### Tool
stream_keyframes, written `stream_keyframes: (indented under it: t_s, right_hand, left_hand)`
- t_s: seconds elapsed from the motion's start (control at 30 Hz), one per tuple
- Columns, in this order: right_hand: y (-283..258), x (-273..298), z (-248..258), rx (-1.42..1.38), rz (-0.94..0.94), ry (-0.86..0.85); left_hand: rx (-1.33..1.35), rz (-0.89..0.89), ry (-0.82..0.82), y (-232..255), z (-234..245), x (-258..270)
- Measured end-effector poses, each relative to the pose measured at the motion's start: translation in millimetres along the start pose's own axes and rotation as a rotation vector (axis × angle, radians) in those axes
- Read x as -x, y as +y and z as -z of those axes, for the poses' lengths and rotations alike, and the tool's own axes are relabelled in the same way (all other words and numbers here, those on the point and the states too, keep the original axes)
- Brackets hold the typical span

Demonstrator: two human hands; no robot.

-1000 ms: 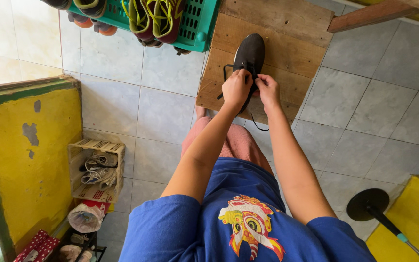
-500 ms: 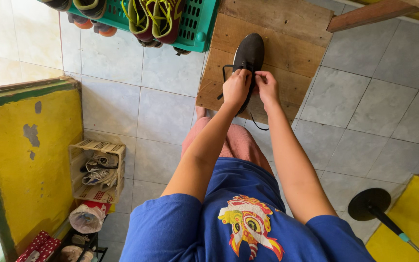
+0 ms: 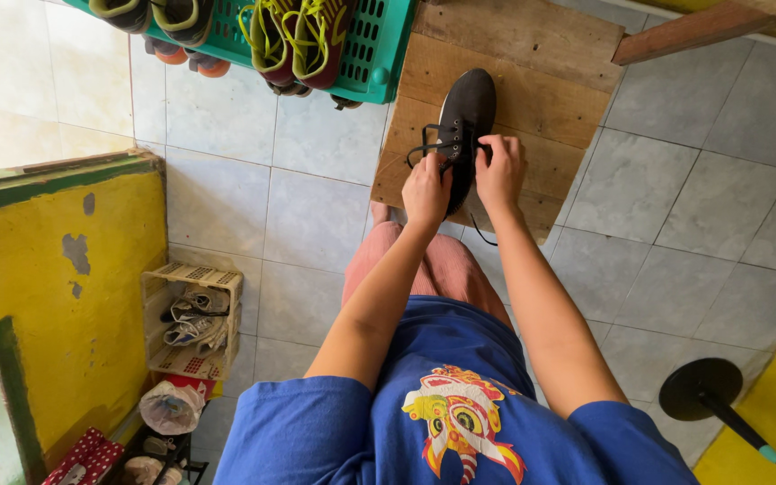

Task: The person unlaces a black sneaker, removes the laces, and then relaces the same shoe. The person repeats this process for a second black sneaker.

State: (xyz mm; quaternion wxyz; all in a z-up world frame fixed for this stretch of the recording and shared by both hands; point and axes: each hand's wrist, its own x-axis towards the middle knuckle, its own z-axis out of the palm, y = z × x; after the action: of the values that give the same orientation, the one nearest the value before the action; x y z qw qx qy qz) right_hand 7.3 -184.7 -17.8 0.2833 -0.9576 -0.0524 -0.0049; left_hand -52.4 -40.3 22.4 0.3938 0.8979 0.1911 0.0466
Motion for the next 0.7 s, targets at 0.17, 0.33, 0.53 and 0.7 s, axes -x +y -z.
stream_keyframes:
  t_s: [0.17,0.33,0.53,0.7]
  right_hand:
    - [4,-1,2,0.105,-0.036,-0.031]
    - [35,7,2,0.264,-0.124,-0.078]
    - [24,-2,6,-0.042,-0.021,-0.089]
    - [18,-5,1,0.012,-0.019,-0.111]
  left_hand:
    - [0.086,0.047,-0.036,-9,-11,5]
    - [0.090,0.055,-0.047,-13,-13,3]
    - [0.100,0.059,-0.093,-13,-13,3]
    - [0.102,0.061,-0.107,-13,-10,2]
